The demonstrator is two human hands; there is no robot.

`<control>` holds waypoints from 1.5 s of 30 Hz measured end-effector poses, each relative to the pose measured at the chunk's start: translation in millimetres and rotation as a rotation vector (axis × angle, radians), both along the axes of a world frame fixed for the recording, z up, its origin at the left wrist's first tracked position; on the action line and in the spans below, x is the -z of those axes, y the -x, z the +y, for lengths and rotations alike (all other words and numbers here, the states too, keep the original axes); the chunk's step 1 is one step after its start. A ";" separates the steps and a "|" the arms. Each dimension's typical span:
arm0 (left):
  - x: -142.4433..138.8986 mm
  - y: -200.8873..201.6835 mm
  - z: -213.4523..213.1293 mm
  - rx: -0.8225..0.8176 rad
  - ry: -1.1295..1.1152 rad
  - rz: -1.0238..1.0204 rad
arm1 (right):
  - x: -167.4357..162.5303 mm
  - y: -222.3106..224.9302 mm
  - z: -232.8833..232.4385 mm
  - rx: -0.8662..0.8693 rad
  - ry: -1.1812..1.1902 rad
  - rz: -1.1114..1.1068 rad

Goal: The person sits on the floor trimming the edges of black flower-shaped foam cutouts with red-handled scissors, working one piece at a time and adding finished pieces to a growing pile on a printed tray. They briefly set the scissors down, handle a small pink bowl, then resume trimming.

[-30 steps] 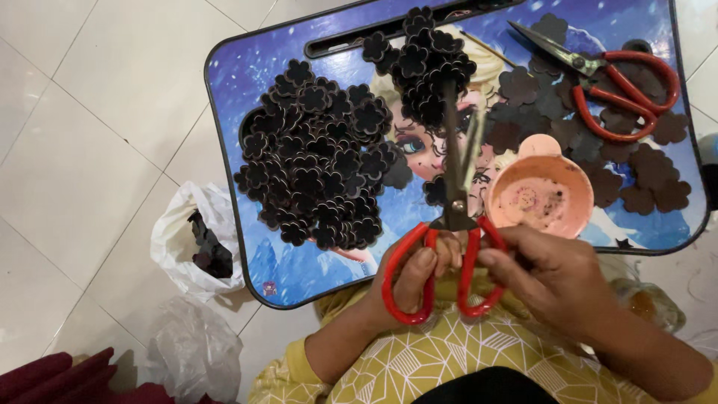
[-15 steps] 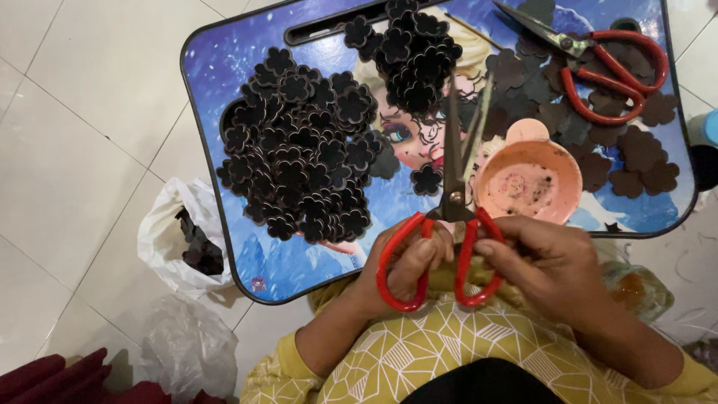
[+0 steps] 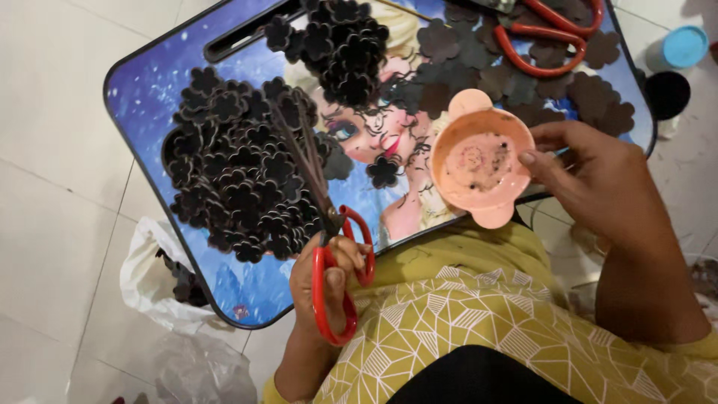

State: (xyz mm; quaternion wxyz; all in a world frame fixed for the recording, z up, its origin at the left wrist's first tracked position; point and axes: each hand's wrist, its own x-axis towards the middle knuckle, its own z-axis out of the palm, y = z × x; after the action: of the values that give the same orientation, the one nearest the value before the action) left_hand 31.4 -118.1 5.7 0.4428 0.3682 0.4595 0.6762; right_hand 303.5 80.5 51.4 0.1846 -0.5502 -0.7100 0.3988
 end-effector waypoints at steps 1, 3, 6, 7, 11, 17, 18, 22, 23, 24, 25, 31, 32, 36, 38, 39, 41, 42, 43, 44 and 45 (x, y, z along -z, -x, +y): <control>1.7 -0.2 -1.1 -0.009 0.005 0.031 | 4.9 -0.7 -2.1 0.035 0.057 0.080; 4.5 0.7 -4.2 -0.015 0.029 0.116 | 12.8 -0.5 -6.2 0.086 0.132 0.156; 7.2 4.5 -7.5 -0.047 0.059 0.209 | 19.5 0.0 -8.2 0.109 0.132 0.151; 7.5 3.9 -8.0 -0.077 0.061 0.179 | 20.6 -2.4 -8.0 0.108 0.102 0.145; -1.6 10.9 -14.2 -0.162 0.254 0.271 | 28.1 -40.3 -12.3 0.307 0.081 0.409; 11.7 20.8 -2.6 -0.122 0.118 0.465 | 63.9 -188.1 -6.8 0.744 -0.492 0.688; 16.6 20.7 -0.5 -0.107 0.120 0.434 | 72.4 -211.7 -6.5 0.798 -0.530 0.688; 28.8 18.3 0.8 -0.043 0.100 0.380 | 117.2 -255.0 -9.2 1.098 -0.444 0.654; 29.7 17.4 0.5 -0.020 0.086 0.383 | 126.9 -256.2 -4.9 1.257 -0.344 0.637; 28.8 17.2 -0.7 0.004 0.101 0.371 | 135.5 -254.8 0.6 1.413 -0.238 0.616; 27.8 16.6 -1.2 0.028 0.114 0.359 | 142.3 -248.9 6.5 1.495 -0.189 0.598; 14.1 8.0 -2.9 0.153 0.053 0.379 | 167.8 -237.5 21.2 1.661 0.023 0.357; 10.4 6.1 -3.8 0.163 0.066 0.419 | 167.1 -238.0 23.9 1.630 0.034 0.318; 1.3 -3.0 9.7 0.194 0.107 0.661 | 156.9 -219.0 38.3 1.285 -0.104 0.198; -4.1 -6.6 23.8 0.194 -0.026 0.767 | 150.4 -185.0 32.7 0.978 -0.219 0.238; -7.5 -8.2 31.6 0.175 -0.096 0.845 | 145.1 -163.7 21.4 0.820 -0.261 0.265; -16.0 -13.1 46.5 0.167 -0.202 0.939 | 126.2 -120.6 -22.3 0.539 -0.314 0.287; -21.7 -16.1 51.0 0.176 -0.230 0.957 | 113.0 -101.3 -40.8 0.425 -0.348 0.275; -28.3 -20.2 52.7 0.187 -0.260 0.973 | 97.3 -84.8 -58.9 0.327 -0.380 0.266; -34.9 -25.2 53.4 0.165 -0.270 0.980 | 80.1 -72.9 -66.8 0.281 -0.435 0.266; -40.0 -30.0 55.4 0.140 -0.287 0.995 | 63.0 -64.5 -67.1 0.275 -0.494 0.280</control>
State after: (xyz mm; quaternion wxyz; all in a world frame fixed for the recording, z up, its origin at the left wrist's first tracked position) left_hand 61.5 -62.7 45.7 0.1603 0.7319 0.4910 0.4444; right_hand 367.9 13.4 -11.6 0.4610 -0.5191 -0.6722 0.2574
